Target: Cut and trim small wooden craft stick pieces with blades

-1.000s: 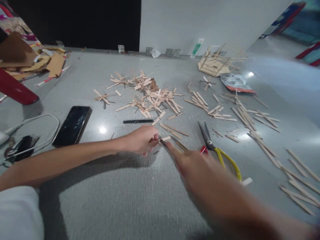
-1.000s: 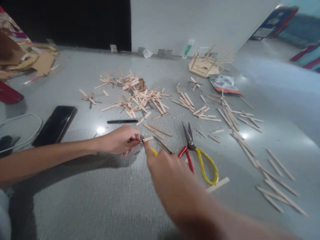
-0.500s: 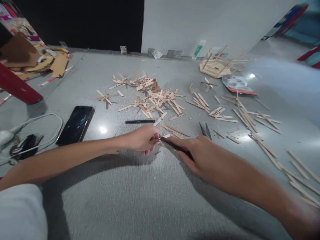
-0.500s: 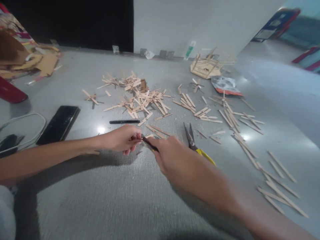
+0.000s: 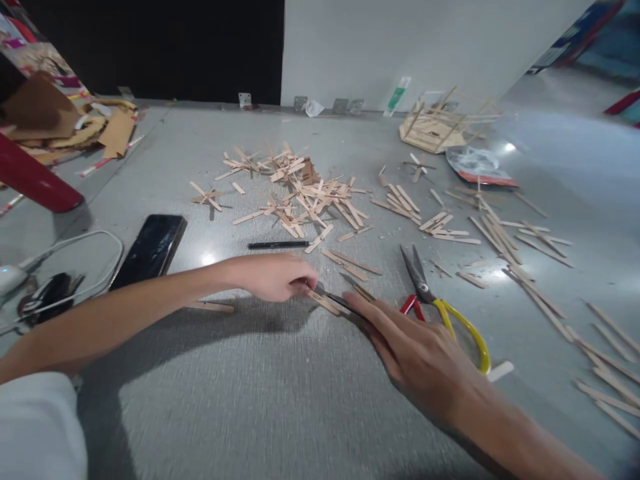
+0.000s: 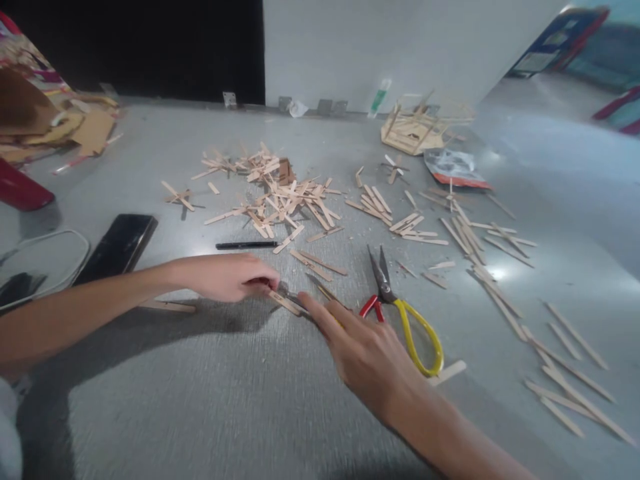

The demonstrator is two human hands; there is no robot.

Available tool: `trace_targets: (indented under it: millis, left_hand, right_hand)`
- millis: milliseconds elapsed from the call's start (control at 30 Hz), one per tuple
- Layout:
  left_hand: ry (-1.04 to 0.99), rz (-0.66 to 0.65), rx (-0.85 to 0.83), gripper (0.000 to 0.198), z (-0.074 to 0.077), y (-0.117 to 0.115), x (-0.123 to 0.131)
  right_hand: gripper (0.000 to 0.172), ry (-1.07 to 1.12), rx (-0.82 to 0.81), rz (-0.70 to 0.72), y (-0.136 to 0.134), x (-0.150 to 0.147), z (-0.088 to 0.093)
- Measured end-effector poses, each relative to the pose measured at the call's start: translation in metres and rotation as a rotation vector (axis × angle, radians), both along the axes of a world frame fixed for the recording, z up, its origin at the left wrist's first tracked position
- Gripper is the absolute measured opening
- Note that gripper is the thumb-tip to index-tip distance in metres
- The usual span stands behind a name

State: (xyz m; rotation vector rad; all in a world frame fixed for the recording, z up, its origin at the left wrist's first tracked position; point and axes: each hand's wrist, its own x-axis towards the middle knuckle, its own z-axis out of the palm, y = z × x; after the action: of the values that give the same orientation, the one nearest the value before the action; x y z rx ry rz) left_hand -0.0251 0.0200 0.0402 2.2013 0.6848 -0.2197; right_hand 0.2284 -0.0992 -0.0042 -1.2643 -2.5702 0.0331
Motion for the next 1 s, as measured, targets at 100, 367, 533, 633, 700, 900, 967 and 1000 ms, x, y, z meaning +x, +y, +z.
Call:
trace_targets:
  millis: [100,367,533,633,700,900,967,1000]
  left_hand:
    - [0.000,-0.049,-0.004,0.016,0.000,0.003,-0.001]
    - [-0.061,-0.147,-0.141,0.026,-0.008,0.014,-0.001]
    - [-0.077,-0.148,-0.126,0.028,-0.010,0.014,-0.002]
    - [-0.036,-0.155,-0.156,0.029,-0.010,0.015,-0.003]
    - [0.001,-0.152,-0.195,0.027,-0.011,0.015,-0.004]
    - [-0.028,-0.144,-0.161,0.030,-0.015,0.014,-0.003]
    - [-0.034,-0.154,-0.139,0.029,-0.015,0.013,-0.002]
    - [-0.035,-0.159,-0.130,0.029,-0.015,0.013,-0.002]
  right_hand:
    - [0.071,-0.109,0.045,0.056,-0.004,0.001,-0.003]
    - [0.083,-0.288,0.135,0.137,-0.009,-0.001,-0.001]
    - [0.080,-0.298,0.158,0.127,-0.010,-0.001,-0.003]
    - [0.081,-0.327,0.178,0.134,-0.012,-0.001,-0.004]
    - [0.081,-0.358,0.213,0.127,-0.015,-0.003,-0.004]
    - [0.092,-0.482,0.282,0.032,-0.021,-0.014,0.005]
    - [0.093,-0.507,0.269,0.029,-0.022,-0.017,0.009]
    - [0.093,-0.514,0.271,0.033,-0.022,-0.017,0.010]
